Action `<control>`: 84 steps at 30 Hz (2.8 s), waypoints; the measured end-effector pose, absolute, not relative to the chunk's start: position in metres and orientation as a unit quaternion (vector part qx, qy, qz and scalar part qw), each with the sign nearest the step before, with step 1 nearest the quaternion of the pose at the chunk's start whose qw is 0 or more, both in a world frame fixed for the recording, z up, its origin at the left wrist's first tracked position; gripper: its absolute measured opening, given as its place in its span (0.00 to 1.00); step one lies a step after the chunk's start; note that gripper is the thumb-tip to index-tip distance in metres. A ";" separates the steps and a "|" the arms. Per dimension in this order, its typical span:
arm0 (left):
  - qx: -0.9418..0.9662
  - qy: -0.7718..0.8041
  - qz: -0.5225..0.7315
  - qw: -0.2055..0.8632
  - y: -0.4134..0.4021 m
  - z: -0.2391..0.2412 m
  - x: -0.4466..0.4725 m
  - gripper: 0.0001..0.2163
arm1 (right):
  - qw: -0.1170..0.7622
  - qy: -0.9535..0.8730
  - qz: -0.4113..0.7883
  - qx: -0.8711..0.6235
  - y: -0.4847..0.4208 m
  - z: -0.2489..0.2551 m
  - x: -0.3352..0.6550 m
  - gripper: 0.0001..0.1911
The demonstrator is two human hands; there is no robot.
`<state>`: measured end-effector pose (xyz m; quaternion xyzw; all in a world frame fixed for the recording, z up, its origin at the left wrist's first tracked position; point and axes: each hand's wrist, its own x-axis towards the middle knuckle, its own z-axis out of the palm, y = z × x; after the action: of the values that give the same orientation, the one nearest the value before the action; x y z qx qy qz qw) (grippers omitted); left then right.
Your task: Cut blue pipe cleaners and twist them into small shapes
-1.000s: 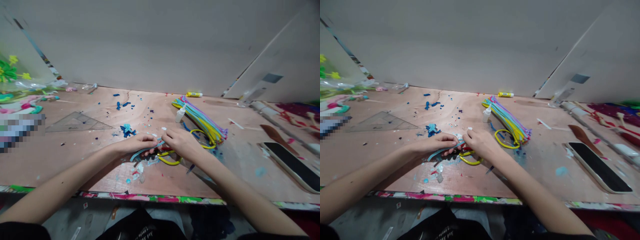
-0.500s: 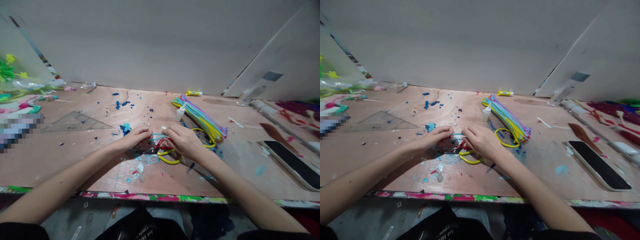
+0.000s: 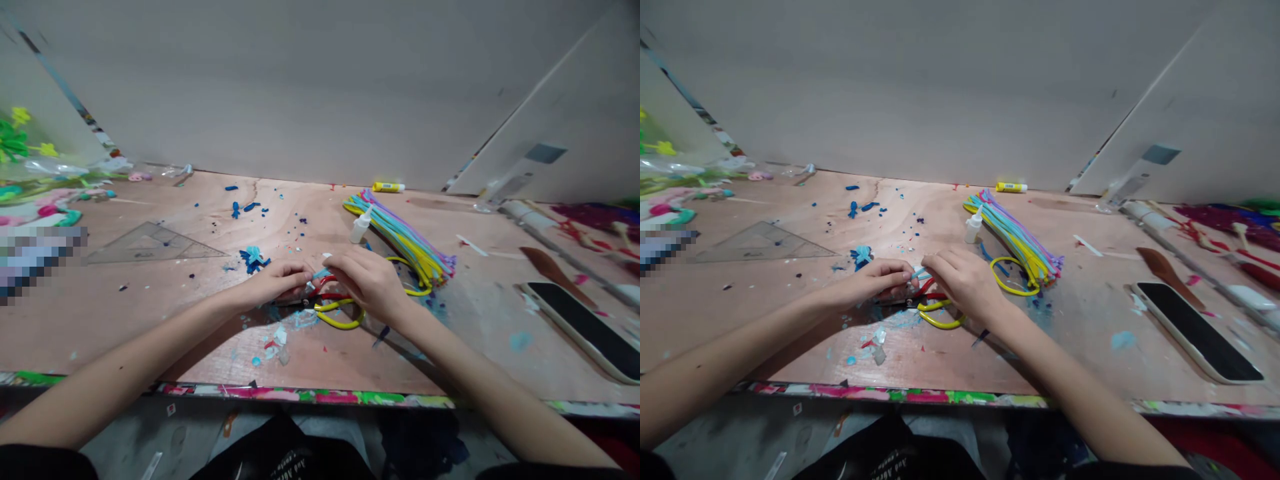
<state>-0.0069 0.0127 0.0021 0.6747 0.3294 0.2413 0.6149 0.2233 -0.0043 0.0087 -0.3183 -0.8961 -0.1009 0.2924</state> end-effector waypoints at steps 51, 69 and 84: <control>0.497 0.338 0.383 0.701 0.000 0.005 0.004 0.13 | 0.471 -0.667 0.397 -0.420 -0.027 0.007 0.187 0.19; 0.523 0.355 0.406 0.660 0.001 0.006 0.001 0.16 | 0.432 -0.761 0.233 -0.425 -0.027 0.008 0.192 0.13; 0.640 0.333 0.498 0.482 0.003 0.000 0.007 0.09 | 0.437 -0.675 0.435 -0.405 -0.037 0.012 0.181 0.15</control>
<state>0.0070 0.0025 0.0004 0.6399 0.3327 0.4977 0.4818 0.1806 -0.0372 0.0125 -0.4053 -0.6754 0.4347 0.4367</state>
